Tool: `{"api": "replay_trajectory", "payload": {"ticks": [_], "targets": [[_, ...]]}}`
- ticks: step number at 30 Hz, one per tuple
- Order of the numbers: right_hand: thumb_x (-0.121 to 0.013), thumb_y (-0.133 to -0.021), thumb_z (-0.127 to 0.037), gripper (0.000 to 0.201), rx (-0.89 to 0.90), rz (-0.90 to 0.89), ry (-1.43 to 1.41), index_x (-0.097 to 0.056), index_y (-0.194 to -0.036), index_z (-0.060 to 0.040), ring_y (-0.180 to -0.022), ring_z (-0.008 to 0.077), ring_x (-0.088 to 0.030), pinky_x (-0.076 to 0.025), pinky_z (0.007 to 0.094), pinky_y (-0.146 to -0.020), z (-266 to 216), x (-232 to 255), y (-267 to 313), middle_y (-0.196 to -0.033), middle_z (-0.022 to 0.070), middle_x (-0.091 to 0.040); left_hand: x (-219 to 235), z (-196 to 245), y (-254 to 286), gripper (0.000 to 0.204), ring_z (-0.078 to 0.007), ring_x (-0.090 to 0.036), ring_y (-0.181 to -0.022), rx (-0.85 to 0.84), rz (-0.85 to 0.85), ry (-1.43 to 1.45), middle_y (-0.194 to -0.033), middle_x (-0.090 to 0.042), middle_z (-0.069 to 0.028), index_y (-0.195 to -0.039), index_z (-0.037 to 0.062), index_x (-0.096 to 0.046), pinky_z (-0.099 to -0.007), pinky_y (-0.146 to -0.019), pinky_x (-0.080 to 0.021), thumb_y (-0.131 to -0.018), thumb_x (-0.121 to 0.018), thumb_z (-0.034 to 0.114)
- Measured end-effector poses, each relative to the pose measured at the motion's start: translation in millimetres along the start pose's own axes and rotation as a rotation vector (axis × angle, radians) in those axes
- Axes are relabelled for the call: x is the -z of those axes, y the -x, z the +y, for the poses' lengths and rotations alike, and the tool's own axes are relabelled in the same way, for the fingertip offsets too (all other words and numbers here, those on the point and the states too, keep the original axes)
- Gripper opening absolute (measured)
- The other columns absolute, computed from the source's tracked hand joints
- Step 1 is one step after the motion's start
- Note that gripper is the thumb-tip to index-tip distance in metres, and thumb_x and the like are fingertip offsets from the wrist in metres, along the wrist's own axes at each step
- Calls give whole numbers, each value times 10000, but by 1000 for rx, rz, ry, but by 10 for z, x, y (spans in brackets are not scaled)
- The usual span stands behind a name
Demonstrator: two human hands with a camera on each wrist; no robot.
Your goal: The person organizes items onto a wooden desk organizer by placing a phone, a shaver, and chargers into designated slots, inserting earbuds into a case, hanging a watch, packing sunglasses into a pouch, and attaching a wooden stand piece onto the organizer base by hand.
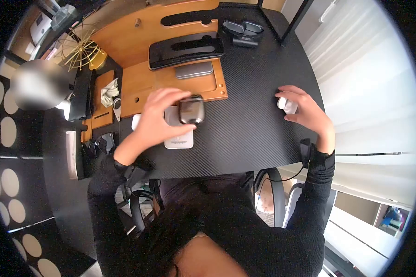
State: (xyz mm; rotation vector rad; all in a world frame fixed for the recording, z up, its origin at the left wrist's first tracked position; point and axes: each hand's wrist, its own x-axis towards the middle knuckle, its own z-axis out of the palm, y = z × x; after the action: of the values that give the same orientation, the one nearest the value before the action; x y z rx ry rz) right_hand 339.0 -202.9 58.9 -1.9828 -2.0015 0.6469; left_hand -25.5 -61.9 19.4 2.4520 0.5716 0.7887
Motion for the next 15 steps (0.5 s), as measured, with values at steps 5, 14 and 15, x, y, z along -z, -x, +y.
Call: {"api": "replay_trajectory", "payload": {"ticks": [5, 14, 15], "targets": [[-783, -606, 79, 652, 42, 10, -5, -635, -1225, -64, -1250, 333, -528, -475, 396, -1041, 10, -54, -14, -1387, 102, -534, 296, -310, 94, 643, -320, -577, -1106, 244, 54, -73, -1148, -639, -128, -1207, 54, -639, -432, -995, -415, -657, -848, 312], [-792, -604, 48, 654, 15, -39, 43, -636, -1229, -67, -1294, 328, -478, -444, 416, -1067, 10, -44, -106, -1407, 104, -514, 311, -704, -53, 870, -262, -592, -1201, 362, 143, 59, -1265, -634, -170, -1413, 4, -455, -383, -1011, -449, -688, -886, 217], [-790, -605, 49, 654, 17, -41, 39, -636, -1229, -67, -1288, 329, -479, -441, 415, -1066, 6, -43, -106, -1403, 104, -516, 296, -717, -75, 870, -262, -592, -1201, 359, 142, 58, -1265, -634, -170, -1413, 4, -455, -383, -1011, -449, -688, -886, 217]]}}
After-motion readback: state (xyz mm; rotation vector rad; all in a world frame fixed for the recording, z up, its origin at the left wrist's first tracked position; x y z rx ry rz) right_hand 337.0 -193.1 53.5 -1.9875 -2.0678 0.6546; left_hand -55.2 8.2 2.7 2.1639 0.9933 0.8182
